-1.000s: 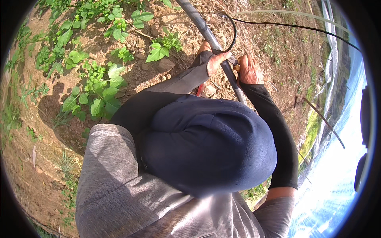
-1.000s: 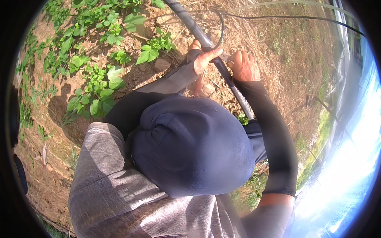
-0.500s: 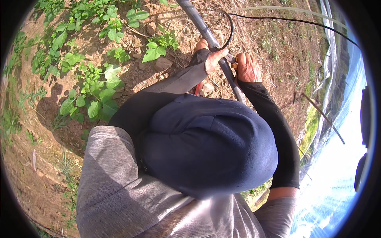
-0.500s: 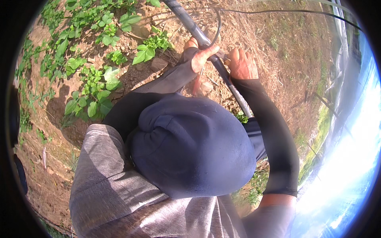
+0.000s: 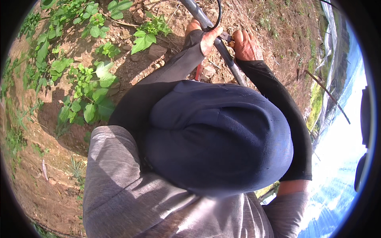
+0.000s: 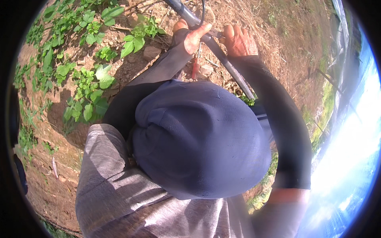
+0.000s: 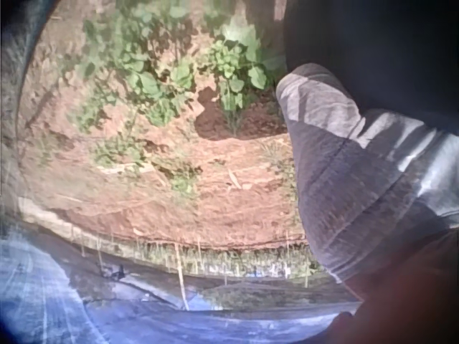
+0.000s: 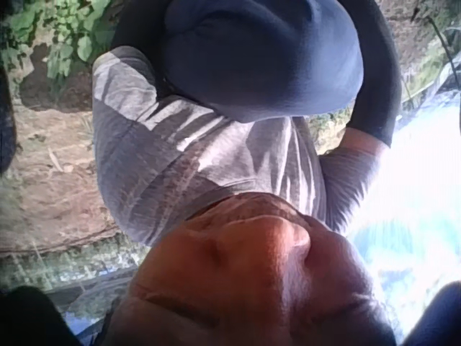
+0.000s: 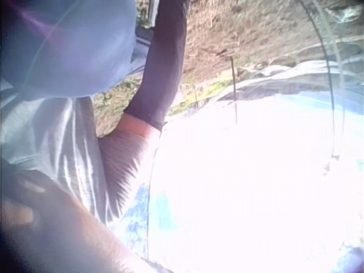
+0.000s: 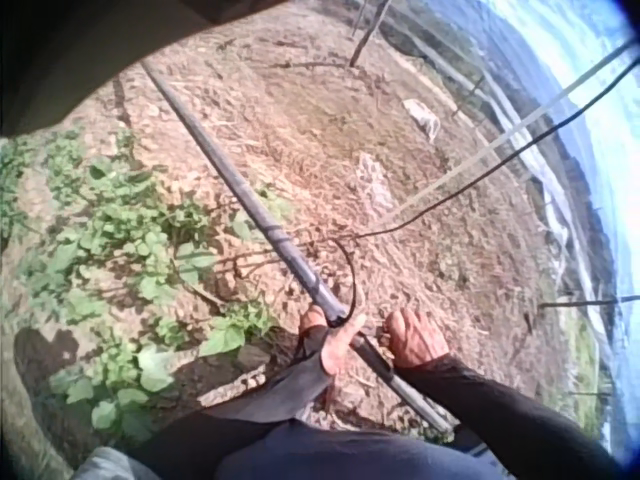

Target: The person kneels in a garden and repairs a drip irrigation system. They use pliers to cut a black pipe and a smaller tube, then connect the tube to a vertical stake using a zip tie. The person repeats this process for multiple stakes along the row.

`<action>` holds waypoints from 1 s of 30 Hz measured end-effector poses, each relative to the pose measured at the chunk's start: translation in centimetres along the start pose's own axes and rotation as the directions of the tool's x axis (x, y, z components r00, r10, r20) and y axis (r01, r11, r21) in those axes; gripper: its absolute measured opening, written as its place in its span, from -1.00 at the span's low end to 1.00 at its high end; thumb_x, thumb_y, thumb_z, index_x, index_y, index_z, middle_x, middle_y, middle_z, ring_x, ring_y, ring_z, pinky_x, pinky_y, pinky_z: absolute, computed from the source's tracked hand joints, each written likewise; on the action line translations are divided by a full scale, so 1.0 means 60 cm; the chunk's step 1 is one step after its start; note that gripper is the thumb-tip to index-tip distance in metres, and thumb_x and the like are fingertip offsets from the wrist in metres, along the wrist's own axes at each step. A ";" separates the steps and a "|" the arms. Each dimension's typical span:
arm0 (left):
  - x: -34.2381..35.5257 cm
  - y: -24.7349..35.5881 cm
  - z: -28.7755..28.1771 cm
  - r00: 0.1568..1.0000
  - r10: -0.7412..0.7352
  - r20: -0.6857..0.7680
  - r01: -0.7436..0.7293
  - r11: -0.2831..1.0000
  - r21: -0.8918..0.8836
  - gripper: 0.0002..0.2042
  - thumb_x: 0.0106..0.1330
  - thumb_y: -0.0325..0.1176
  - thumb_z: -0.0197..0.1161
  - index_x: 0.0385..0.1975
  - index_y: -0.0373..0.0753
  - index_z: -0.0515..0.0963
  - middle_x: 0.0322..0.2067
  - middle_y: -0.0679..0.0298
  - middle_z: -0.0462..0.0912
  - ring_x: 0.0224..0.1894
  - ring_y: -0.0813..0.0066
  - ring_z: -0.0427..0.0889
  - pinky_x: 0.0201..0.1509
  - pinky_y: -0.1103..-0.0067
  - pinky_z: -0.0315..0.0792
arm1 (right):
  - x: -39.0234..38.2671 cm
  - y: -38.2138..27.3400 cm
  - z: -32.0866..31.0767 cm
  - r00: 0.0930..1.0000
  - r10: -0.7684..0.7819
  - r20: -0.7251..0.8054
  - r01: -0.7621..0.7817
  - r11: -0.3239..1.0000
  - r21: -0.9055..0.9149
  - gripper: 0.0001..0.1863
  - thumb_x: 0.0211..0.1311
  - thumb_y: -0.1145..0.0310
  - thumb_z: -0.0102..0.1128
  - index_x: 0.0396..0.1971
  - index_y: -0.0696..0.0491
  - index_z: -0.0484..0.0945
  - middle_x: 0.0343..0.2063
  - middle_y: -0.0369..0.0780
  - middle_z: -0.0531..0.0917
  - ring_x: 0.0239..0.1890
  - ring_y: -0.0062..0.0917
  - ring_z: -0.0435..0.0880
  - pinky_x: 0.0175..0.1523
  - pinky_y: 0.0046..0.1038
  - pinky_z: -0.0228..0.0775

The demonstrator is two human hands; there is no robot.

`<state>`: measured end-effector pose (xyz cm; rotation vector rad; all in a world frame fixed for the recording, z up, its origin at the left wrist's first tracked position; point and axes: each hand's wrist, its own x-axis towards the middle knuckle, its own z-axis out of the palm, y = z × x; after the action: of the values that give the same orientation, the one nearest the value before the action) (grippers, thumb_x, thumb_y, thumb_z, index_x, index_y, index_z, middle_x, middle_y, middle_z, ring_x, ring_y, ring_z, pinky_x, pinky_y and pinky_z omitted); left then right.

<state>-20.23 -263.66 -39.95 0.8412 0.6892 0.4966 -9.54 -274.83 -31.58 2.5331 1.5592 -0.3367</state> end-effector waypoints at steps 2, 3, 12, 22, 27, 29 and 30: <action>-0.001 0.000 0.005 0.999 0.034 0.027 -0.033 0.999 -0.019 -0.69 0.06 -0.35 0.45 -0.42 -0.28 0.39 -0.59 0.28 0.57 -0.60 0.54 0.58 -0.56 0.53 0.48 | -0.004 0.009 0.010 0.997 -0.001 -0.078 -0.001 1.000 -0.030 -0.69 0.11 0.23 0.25 -0.21 0.02 0.42 -0.28 -0.17 0.51 -0.15 -0.25 0.53 -0.07 -0.17 0.35; 0.001 0.000 0.004 0.998 -0.026 0.061 0.029 0.999 -0.046 -0.66 0.07 -0.37 0.44 -0.32 -0.28 0.36 -0.54 0.27 0.59 -0.53 0.54 0.60 -0.47 0.56 0.51 | -0.006 0.012 0.008 0.989 0.001 -0.145 -0.003 1.000 -0.018 -0.65 0.09 0.23 0.26 -0.14 0.01 0.42 -0.26 -0.19 0.52 -0.13 -0.27 0.53 -0.03 -0.18 0.33; 0.034 -0.035 -0.048 0.867 -0.256 0.427 0.328 0.939 -0.104 -0.58 0.25 -0.59 0.16 0.05 -0.26 0.16 -0.06 0.08 0.52 -0.06 0.36 0.58 -0.10 0.49 0.58 | -0.114 0.066 0.020 0.944 0.326 0.044 -0.329 0.932 0.155 -0.54 0.15 0.37 0.18 0.07 0.00 0.36 -0.16 -0.11 0.51 -0.03 -0.15 0.47 0.01 -0.10 0.29; 0.070 0.064 -0.081 0.906 -0.355 0.231 -0.136 0.273 0.953 -0.71 0.24 -0.23 0.24 -0.08 -0.12 0.44 -0.38 0.16 0.67 -0.35 0.21 0.68 -0.35 0.33 0.52 | -0.114 0.024 0.158 0.865 0.502 0.029 -0.451 0.750 0.485 -0.56 -0.05 0.45 0.31 -0.17 0.10 0.31 -0.40 0.00 0.54 -0.27 -0.06 0.57 -0.19 -0.15 0.39; 0.085 0.066 -0.085 0.900 -0.083 0.429 -0.429 0.022 0.903 -0.45 0.15 -0.21 0.31 0.15 0.03 0.29 -0.20 -0.04 0.59 -0.23 -0.06 0.64 -0.23 0.17 0.49 | -0.097 0.022 0.170 0.839 0.544 -0.017 -0.470 0.739 0.483 -0.53 -0.13 0.40 0.39 -0.24 0.14 0.30 -0.29 0.03 0.47 -0.19 -0.03 0.50 -0.11 -0.13 0.34; 0.083 0.066 -0.052 0.888 -0.133 0.440 -0.446 -0.020 0.895 -0.52 0.17 -0.19 0.30 0.08 -0.07 0.35 -0.32 0.05 0.61 -0.22 0.02 0.62 -0.17 0.21 0.47 | -0.122 0.035 0.163 0.816 0.578 0.027 -0.511 0.698 0.501 -0.46 -0.16 0.29 0.44 -0.24 0.15 0.31 -0.27 0.02 0.45 -0.18 -0.06 0.49 -0.10 -0.15 0.33; 0.091 0.063 -0.069 0.907 -0.129 0.401 -0.403 0.015 0.915 -0.53 0.15 -0.18 0.31 0.05 -0.12 0.39 -0.30 0.05 0.62 -0.20 0.02 0.62 -0.15 0.22 0.48 | -0.111 0.031 0.140 0.839 0.541 0.056 -0.481 0.690 0.541 -0.44 -0.16 0.23 0.45 -0.23 0.15 0.32 -0.28 0.01 0.45 -0.19 -0.08 0.49 -0.10 -0.17 0.33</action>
<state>-19.96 -255.91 -40.80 2.4127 0.4899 -0.1522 -11.72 -283.43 -37.90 3.3267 0.7550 -0.6386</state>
